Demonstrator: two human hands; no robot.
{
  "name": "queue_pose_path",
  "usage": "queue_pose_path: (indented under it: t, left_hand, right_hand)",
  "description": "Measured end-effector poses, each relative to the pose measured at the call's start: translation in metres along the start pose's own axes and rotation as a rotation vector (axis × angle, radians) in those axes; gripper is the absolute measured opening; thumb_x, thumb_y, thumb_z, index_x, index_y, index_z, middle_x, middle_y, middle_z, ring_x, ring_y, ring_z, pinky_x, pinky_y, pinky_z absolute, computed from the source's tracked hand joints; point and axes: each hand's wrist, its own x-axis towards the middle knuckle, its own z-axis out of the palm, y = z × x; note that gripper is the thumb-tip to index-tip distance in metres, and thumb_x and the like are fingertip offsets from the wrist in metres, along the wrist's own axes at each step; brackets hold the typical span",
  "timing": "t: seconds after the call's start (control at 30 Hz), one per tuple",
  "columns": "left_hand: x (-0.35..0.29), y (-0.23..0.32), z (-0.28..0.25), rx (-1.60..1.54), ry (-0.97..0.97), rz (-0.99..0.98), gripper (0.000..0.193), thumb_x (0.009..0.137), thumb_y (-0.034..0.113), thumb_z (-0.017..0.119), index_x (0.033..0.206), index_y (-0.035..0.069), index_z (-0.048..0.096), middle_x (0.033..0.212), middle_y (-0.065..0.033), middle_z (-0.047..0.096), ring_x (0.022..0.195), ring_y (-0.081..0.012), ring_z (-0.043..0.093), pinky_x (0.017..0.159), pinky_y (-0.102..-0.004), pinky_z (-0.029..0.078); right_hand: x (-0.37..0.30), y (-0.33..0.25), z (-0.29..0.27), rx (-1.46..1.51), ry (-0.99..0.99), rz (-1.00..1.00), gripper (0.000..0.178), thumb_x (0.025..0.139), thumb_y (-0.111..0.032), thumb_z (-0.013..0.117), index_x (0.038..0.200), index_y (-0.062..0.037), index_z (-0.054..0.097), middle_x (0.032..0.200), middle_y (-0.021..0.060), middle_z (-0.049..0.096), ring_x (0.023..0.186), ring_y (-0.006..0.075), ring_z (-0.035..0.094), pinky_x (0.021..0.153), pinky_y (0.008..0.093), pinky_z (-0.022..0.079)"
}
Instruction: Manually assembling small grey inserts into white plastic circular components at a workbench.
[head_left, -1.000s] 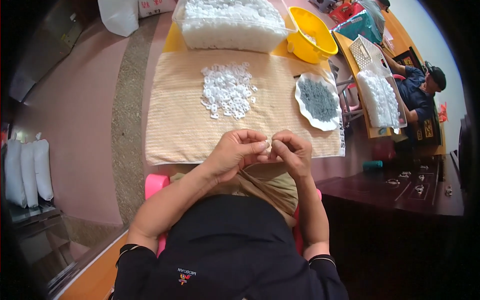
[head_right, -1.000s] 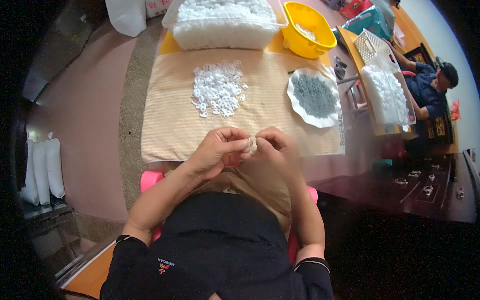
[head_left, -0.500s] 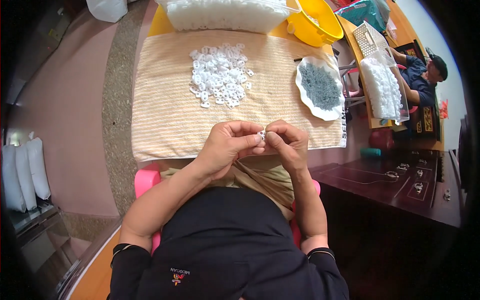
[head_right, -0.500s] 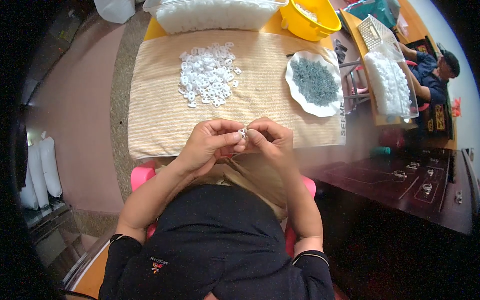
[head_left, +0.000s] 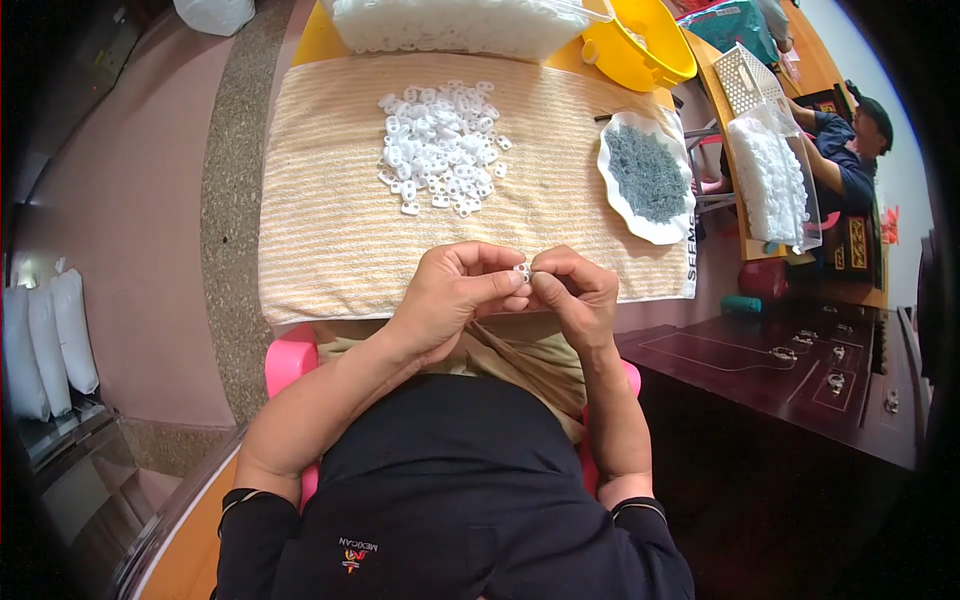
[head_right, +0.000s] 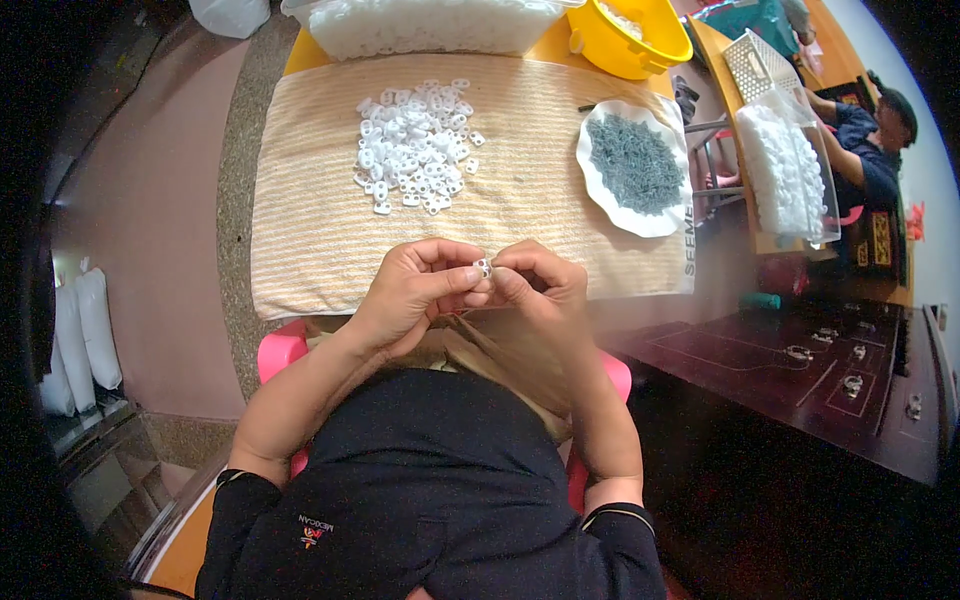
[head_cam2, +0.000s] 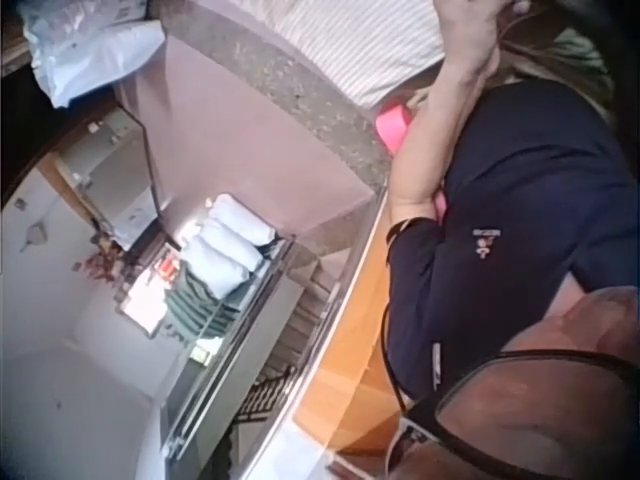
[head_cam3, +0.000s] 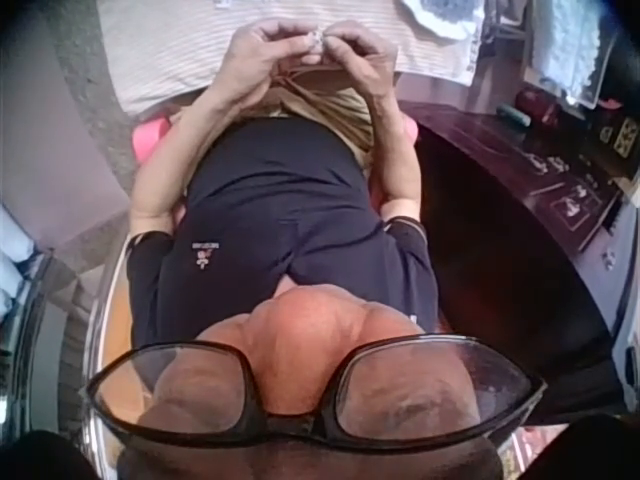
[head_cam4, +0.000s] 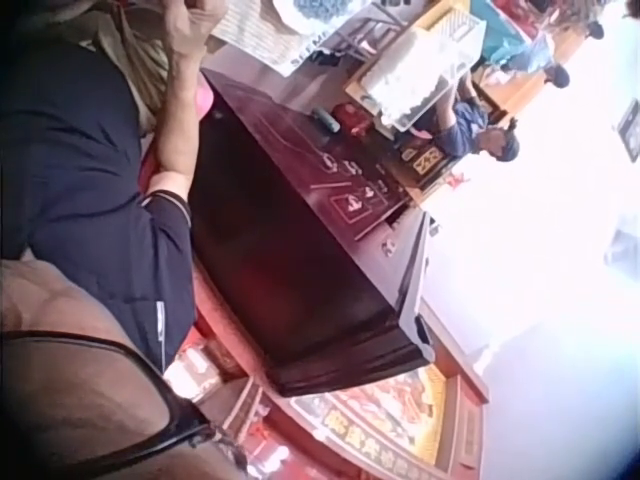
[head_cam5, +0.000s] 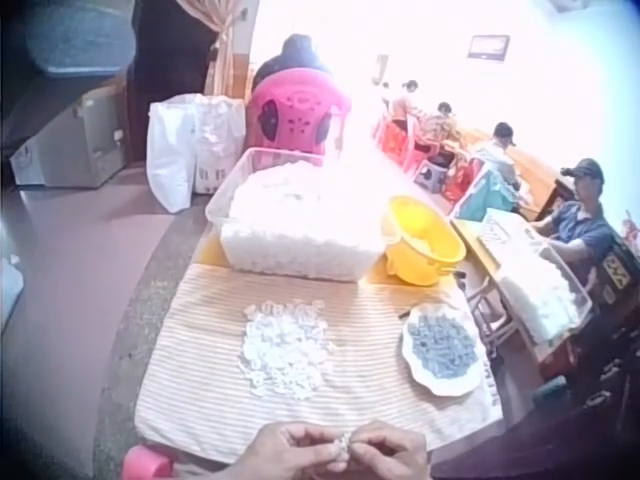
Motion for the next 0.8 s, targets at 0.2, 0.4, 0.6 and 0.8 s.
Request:
queue_pose_path:
  t: [0.2,0.4,0.6,0.8]
  left_hand:
    - [-0.0002,0.0004,0.0010,0.010,0.021,-0.007,0.017,0.087,0.003,0.064,0.103,-0.003,0.061,0.089,-0.0100,0.066,0.079,-0.0150,0.065,0.073,-0.0268,0.056]
    - [-0.0002,-0.0004,-0.0006,-0.008,0.015,-0.001,0.015,0.087,0.001,0.063,0.101,-0.004,0.061,0.091,-0.0099,0.065,0.080,-0.0157,0.066,0.074,-0.0273,0.058]
    - [-0.0014,0.0009,0.0014,0.006,0.022,-0.009,0.017,0.087,0.001,0.064,0.102,-0.005,0.061,0.091,-0.0100,0.065,0.080,-0.0154,0.066,0.073,-0.0262,0.058]
    - [-0.0005,0.0011,0.0002,0.030,0.018,-0.008,0.016,0.087,0.002,0.064,0.102,-0.002,0.062,0.089,-0.0100,0.067,0.079,-0.0158,0.066,0.073,-0.0271,0.057]
  right_hand:
    - [-0.0004,-0.0002,0.0017,0.008,0.016,-0.021,0.006,0.087,0.002,0.063,0.092,0.0049,0.064,0.089,0.0093,0.062,0.076,0.0111,0.059,0.064,0.0207,0.051]
    - [-0.0017,-0.0062,0.0048,0.052,0.036,0.043,0.006,0.086,0.002,0.063,0.092,0.0048,0.064,0.089,0.0091,0.062,0.079,0.0115,0.059,0.067,0.0208,0.049]
    - [-0.0019,-0.0056,0.0039,0.013,0.029,0.025,0.006,0.086,0.003,0.063,0.091,0.0046,0.064,0.089,0.0094,0.063,0.080,0.0120,0.059,0.070,0.0220,0.049]
    - [-0.0005,-0.0079,0.0060,-0.021,0.041,0.021,0.005,0.085,-0.001,0.065,0.086,0.0043,0.065,0.085,0.0069,0.063,0.080,0.0115,0.060,0.072,0.0232,0.050]
